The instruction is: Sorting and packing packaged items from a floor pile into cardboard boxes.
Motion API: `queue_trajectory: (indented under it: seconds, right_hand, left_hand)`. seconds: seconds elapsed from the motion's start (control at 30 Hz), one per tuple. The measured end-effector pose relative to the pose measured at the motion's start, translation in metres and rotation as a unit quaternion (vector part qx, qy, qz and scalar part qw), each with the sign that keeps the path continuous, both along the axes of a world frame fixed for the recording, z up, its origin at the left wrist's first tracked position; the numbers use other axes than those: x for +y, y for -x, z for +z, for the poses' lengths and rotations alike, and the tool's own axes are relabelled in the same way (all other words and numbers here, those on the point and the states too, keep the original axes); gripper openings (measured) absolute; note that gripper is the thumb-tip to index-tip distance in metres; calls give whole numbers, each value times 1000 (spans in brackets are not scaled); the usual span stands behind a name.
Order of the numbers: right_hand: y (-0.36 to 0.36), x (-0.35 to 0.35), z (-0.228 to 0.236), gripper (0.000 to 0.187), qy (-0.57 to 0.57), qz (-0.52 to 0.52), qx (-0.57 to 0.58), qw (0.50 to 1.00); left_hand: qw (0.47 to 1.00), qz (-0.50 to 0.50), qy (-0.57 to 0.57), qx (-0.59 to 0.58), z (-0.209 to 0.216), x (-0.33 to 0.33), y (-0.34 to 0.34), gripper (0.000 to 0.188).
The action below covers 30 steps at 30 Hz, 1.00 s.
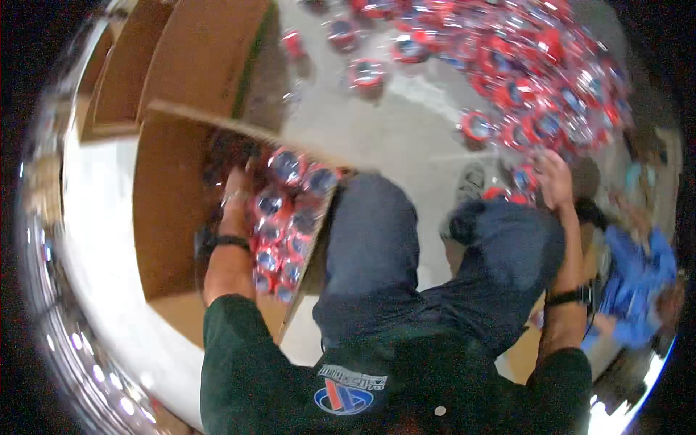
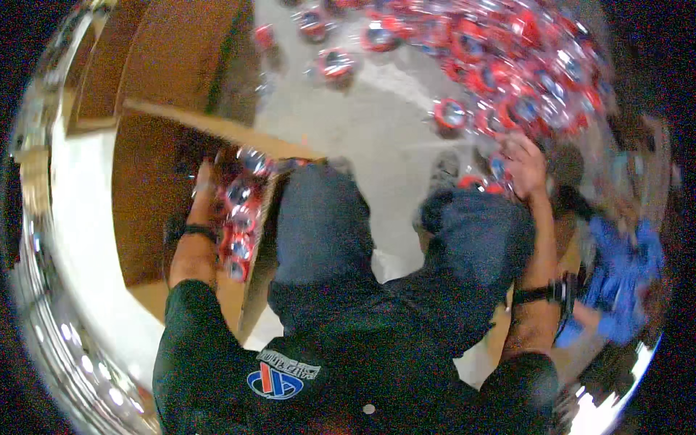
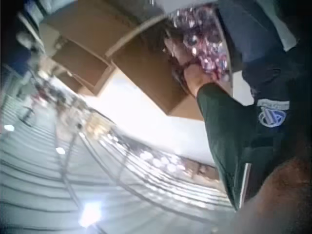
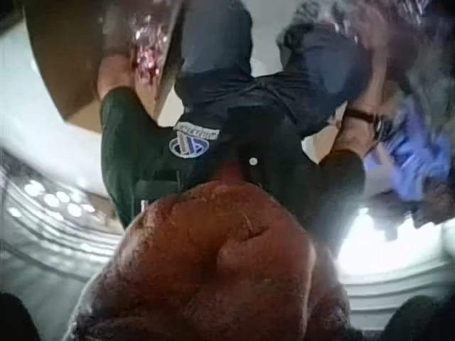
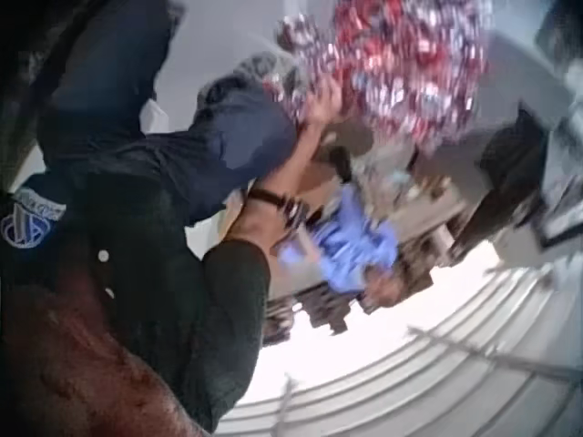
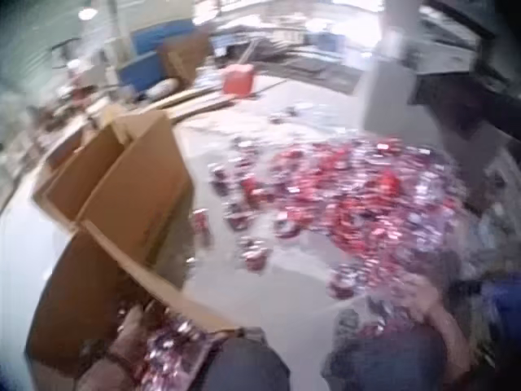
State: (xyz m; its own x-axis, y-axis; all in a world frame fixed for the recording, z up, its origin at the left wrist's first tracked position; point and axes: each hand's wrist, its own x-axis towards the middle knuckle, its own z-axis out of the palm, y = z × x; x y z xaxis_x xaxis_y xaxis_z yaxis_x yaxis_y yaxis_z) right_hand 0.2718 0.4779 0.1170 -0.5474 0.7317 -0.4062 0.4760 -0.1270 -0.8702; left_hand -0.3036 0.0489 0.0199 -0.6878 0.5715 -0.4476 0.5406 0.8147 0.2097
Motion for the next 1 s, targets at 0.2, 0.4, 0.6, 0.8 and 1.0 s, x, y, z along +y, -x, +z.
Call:
queue_trajectory:
  seconds: [0.2,0.4,0.6,0.8,1.0]
  right_hand:
    - [-97,-23,15,18,70,-184,34,980]
    - [-165,-42,-76,15,34,-158,-52,985]
    - [-116,16,-144,20,181,-338,89,919]
    - [-137,94,-225,14,103,-412,176,888]
    - [-147,104,-223,13,199,-394,206,873]
  left_hand:
    - [962,181,-203,15,73,88,-46,40]
    - [783,-60,-619,5,227,176,-139,16]
    - [872,-249,-346,-241,189,385,-273,41]
    - [875,-295,-130,-361,-50,530,-417,74]
    - [903,-190,-138,-361,-146,557,-495,74]
